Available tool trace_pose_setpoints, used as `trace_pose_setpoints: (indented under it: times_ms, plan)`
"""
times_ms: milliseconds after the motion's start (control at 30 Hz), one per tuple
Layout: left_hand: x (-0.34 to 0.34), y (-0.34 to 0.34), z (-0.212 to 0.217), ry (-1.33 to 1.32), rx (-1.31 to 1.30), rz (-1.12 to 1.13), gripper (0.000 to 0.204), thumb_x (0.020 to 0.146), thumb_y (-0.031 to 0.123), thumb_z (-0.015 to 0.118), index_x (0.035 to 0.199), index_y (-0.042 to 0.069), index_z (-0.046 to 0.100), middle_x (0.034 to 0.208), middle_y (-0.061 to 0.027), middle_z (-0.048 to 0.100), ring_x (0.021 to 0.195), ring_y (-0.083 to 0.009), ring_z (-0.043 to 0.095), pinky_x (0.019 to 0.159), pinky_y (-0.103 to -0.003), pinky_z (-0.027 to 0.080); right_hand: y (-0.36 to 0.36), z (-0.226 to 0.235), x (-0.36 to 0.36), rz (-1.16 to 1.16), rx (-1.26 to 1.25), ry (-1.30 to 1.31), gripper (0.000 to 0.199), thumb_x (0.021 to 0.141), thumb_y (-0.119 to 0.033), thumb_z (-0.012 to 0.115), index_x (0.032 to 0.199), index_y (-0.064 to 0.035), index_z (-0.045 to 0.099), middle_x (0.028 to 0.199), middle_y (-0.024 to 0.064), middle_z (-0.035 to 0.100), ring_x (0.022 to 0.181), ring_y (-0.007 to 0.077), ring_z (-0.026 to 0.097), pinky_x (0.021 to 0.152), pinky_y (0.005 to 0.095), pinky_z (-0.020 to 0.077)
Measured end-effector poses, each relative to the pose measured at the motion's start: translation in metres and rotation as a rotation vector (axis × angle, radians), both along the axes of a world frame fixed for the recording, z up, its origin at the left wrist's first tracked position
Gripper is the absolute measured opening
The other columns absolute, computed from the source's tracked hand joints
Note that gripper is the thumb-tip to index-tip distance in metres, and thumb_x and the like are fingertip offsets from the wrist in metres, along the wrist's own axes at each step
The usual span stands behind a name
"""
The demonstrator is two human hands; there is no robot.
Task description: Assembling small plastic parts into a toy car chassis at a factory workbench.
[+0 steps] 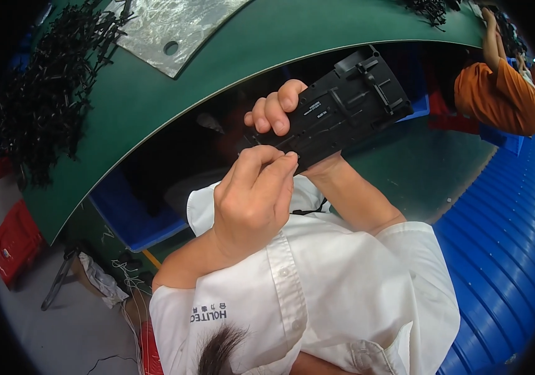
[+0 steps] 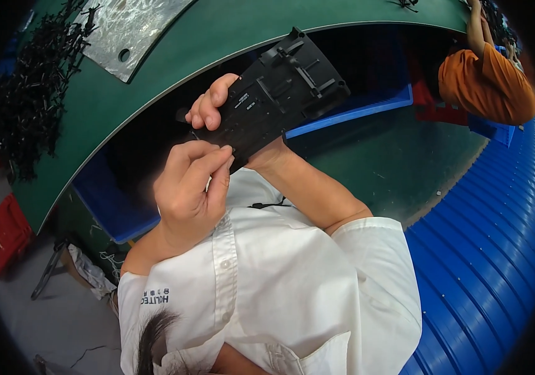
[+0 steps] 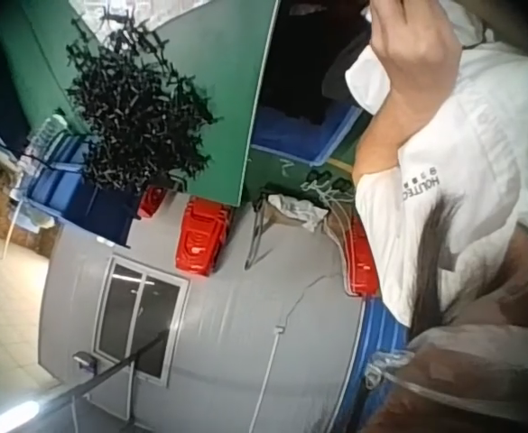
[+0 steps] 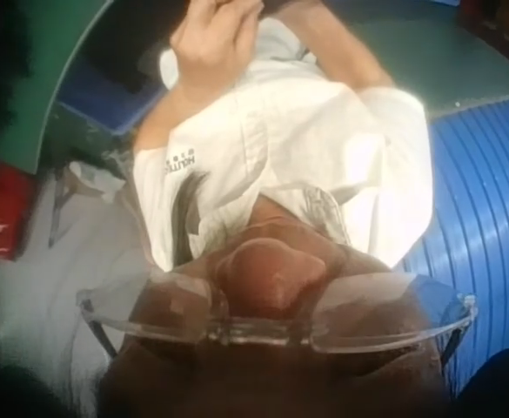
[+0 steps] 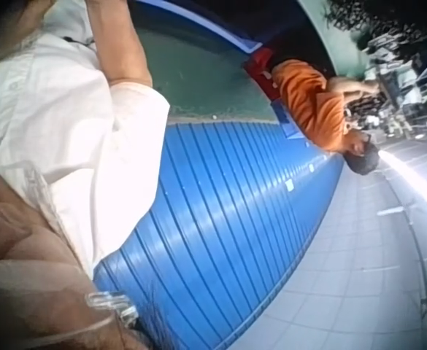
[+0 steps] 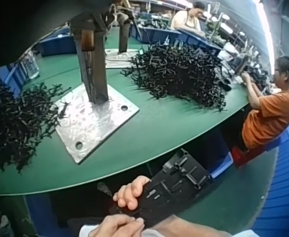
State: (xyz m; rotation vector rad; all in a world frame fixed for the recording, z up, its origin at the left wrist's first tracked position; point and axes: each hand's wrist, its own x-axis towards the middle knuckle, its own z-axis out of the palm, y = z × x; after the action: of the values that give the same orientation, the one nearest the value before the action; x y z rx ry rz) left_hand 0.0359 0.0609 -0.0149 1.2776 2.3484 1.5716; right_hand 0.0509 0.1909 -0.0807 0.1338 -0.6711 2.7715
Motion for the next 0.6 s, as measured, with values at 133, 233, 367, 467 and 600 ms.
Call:
trace_pose_setpoints:
  times_ms: [133, 233, 367, 467, 600]
  plan:
    - [0.0, 0.0002, 0.0007, 0.014, -0.015, -0.006, 0.027, 0.06, -0.01, 0.07, 0.085, -0.003, 0.064, 0.081, -0.0103, 0.057, 0.066, -0.0228, 0.059, 0.054, -0.029, 0.05, -0.0005, 0.001, -0.0011, 0.014, -0.065, -0.021, 0.028, 0.088, -0.04, 0.048, 0.087, -0.0126, 0.053, 0.07, 0.0049, 0.057, 0.077, 0.0207, 0.056, 0.086, 0.0373, 0.0435]
    - [-0.0011, 0.0006, 0.0026, 0.023, -0.025, -0.013, 0.026, 0.06, -0.01, 0.07, 0.085, -0.003, 0.064, 0.081, -0.0103, 0.057, 0.066, -0.0229, 0.059, 0.054, -0.029, 0.05, 0.0006, -0.0012, -0.0024, 0.032, -0.084, -0.012, 0.027, 0.088, -0.04, 0.048, 0.086, -0.0133, 0.053, 0.069, 0.004, 0.057, 0.077, 0.0207, 0.056, 0.085, 0.0373, 0.0436]
    - [-0.0017, -0.0016, 0.0016, 0.02, -0.04, -0.026, 0.026, 0.06, -0.01, 0.069, 0.085, -0.003, 0.064, 0.082, -0.0104, 0.057, 0.066, -0.0233, 0.06, 0.055, -0.029, 0.05, 0.0003, -0.0038, -0.0026, 0.054, -0.1, -0.021, 0.026, 0.088, -0.039, 0.048, 0.085, -0.0138, 0.053, 0.068, 0.0034, 0.057, 0.076, 0.0209, 0.057, 0.084, 0.0371, 0.0438]
    - [-0.0021, -0.003, 0.0038, -0.011, -0.067, -0.04, 0.026, 0.061, -0.01, 0.069, 0.085, -0.003, 0.064, 0.082, -0.0105, 0.057, 0.066, -0.0235, 0.059, 0.055, -0.029, 0.05, 0.0004, -0.0056, -0.0031, 0.071, -0.106, -0.017, 0.025, 0.088, -0.039, 0.048, 0.084, -0.0139, 0.053, 0.067, 0.0031, 0.057, 0.075, 0.021, 0.057, 0.084, 0.0366, 0.0439]
    - [-0.0021, -0.0029, 0.0055, 0.014, -0.072, -0.042, 0.026, 0.061, -0.01, 0.069, 0.085, -0.003, 0.063, 0.082, -0.0106, 0.057, 0.066, -0.0235, 0.059, 0.056, -0.03, 0.05, 0.0, -0.0081, -0.0042, 0.067, -0.093, -0.005, 0.025, 0.088, -0.038, 0.048, 0.083, -0.0139, 0.053, 0.067, 0.0028, 0.057, 0.074, 0.0207, 0.057, 0.083, 0.0363, 0.0439]
